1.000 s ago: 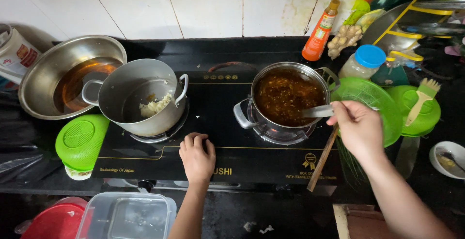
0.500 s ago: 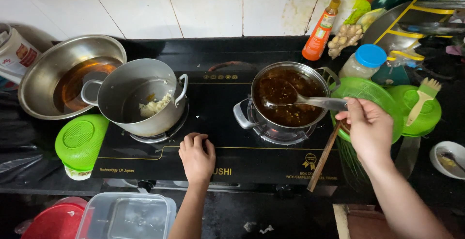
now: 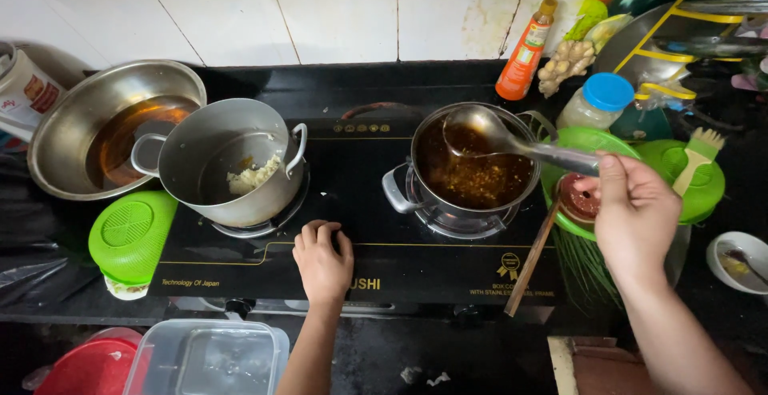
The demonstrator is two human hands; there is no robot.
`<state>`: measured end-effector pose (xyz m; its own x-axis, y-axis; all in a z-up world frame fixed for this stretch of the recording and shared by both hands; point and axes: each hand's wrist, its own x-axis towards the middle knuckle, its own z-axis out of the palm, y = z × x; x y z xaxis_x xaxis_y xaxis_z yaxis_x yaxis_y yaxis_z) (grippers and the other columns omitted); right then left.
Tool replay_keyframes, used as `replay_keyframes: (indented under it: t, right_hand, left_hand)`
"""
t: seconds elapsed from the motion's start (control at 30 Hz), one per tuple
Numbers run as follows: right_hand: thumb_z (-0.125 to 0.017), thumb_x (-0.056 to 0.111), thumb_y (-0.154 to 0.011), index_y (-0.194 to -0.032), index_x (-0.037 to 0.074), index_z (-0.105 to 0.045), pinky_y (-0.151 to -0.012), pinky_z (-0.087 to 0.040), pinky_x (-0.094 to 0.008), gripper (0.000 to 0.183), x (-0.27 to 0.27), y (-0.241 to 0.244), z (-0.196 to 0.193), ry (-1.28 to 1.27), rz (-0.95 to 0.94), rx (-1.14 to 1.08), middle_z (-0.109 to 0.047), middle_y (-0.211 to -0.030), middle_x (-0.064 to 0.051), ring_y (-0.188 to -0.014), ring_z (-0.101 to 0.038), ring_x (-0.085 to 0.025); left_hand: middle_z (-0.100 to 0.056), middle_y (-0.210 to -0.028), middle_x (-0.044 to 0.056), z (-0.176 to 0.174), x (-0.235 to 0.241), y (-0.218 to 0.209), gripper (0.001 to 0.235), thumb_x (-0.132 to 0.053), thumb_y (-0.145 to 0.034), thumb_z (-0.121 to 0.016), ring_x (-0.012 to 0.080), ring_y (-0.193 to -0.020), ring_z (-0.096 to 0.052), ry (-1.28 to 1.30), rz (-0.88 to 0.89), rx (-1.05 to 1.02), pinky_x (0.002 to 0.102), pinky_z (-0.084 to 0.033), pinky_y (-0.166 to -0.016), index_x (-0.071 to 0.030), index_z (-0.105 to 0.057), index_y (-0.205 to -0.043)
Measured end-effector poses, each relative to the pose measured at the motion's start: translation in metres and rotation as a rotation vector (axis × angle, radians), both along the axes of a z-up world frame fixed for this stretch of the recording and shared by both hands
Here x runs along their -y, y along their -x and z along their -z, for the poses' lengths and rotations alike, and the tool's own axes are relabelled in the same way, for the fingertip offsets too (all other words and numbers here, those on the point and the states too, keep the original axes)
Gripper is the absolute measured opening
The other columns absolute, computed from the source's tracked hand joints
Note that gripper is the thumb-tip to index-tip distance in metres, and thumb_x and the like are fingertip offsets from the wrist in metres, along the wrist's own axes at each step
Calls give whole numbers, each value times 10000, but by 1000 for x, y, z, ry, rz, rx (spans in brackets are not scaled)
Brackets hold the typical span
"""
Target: The person stirs a dark, chunky liquid in a pot on an induction cooktop using a metal ladle. They then switch to using chopsticks to continue stirring the contents of the pot.
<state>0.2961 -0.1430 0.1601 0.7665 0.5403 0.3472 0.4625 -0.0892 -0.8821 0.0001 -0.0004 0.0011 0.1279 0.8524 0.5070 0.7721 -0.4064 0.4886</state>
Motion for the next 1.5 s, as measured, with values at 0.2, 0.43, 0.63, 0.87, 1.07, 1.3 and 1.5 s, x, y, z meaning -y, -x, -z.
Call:
replay_keyframes:
  t: [0.2,0.43,0.63,0.87,1.07,1.3,1.5]
  right_hand:
    - [-498,72,-1076,-1149,-33,-628,-816,-465,-253,182,6,-4,1,-98,-3,191,-634,-824,-107,-781,-578,-114]
    - [-523,-58,-1043,-1108,-107,-650,-886,-470,-335,151,17,-6,3,-147,-31,431,-647,-866,-149,-856,-614,-206]
    - [-702,-3,-971,-1032,58,-710,-900,-342,-349,86,30,-6,10,-21,40,742,-682,-940,-35,-847,-590,-216]
    - [-666,44,-934,-984,117,-692,-876,-276,-350,92,36,-1,19,25,1,796,-682,-960,-16,-864,-586,-213]
    - [-648,102,-905,-973,137,-687,-871,-270,-335,86,44,8,13,67,-58,795,-680,-973,5,-887,-589,-186]
    - [-649,170,-842,-986,189,-682,-901,-280,-317,149,55,7,16,126,-144,764,-670,-994,24,-946,-591,-166]
    - [-602,246,-850,-1009,241,-668,-869,-279,-314,173,61,8,19,207,-185,760,-661,-1029,78,-950,-579,-130]
  left_hand:
    - [-555,-1003,62,1,0,0,141,-163,-779,-578,296,-864,-505,13,-1,-4,428,-397,-740,-124,-621,-907]
    - [-548,-985,67,-1,2,-1,145,-156,-780,-576,301,-856,-509,-19,-5,-23,433,-404,-738,-127,-623,-914]
    - [-552,-996,63,-1,2,-1,140,-159,-777,-567,302,-867,-510,-20,3,-32,431,-397,-734,-130,-613,-906]
    - [-542,-1002,65,3,0,-3,143,-149,-757,-574,306,-870,-498,-45,-32,-73,428,-393,-741,-137,-599,-897]
    - [-535,-1017,69,5,0,-3,152,-135,-750,-564,309,-872,-482,-28,-39,-80,434,-382,-766,-131,-591,-900]
    - [-528,-1012,90,8,-2,-6,161,-164,-739,-558,330,-863,-476,-10,-101,-127,447,-383,-762,-128,-578,-894]
    - [-516,-1013,94,16,-5,-5,206,-219,-735,-563,335,-890,-468,10,-147,-174,448,-380,-777,-136,-573,-923]
